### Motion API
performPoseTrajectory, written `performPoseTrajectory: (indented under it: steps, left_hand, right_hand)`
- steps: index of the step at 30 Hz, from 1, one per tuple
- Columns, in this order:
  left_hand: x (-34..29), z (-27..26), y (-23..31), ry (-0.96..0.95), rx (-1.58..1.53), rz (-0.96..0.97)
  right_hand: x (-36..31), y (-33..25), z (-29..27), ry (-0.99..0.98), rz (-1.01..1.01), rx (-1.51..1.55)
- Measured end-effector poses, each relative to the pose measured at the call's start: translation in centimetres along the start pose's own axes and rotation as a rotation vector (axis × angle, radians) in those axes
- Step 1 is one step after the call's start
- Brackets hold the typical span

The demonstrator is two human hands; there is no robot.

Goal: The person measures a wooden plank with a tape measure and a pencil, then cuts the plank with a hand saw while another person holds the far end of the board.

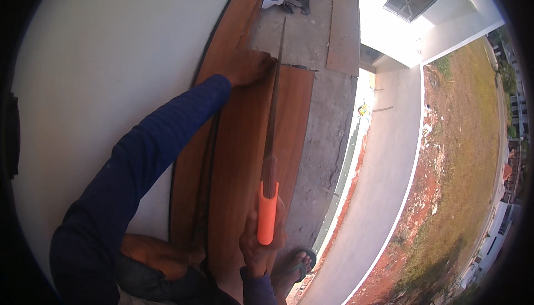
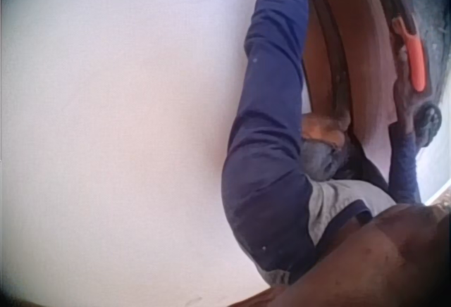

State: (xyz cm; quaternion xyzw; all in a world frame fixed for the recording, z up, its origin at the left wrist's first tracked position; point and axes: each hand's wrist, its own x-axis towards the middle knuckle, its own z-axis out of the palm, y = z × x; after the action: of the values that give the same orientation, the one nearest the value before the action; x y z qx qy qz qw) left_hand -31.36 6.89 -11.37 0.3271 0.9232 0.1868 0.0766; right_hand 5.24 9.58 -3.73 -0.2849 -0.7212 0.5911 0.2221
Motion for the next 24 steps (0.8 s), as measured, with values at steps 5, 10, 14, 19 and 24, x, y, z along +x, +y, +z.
performPoseTrajectory:
  steps: [5,10,14,19,24]
  left_hand:
    - [-0.3,-0.6,0.4,-0.014,-0.001,0.007]
    - [-0.2,-0.3,0.4,0.028,-0.004,0.007]
    - [-0.2,0.0,0.2,0.064,0.042,0.038]
    - [-0.4,0.0,0.7,0.103,0.041,0.045]
    - [-0.5,0.1,0.6,0.108,0.058,0.042]
  right_hand:
    - [-0.4,0.0,-0.6,-0.024,0.037,-0.064]
    - [0.2,0.0,-0.5,-0.002,-0.021,-0.025]
    - [0.9,0.2,0.1,0.035,-0.042,-0.066]
    - [3.4,-0.2,1.3,0.019,-0.084,-0.024]
    - [8.3,-0.5,4.4,0.036,-0.166,0.081]
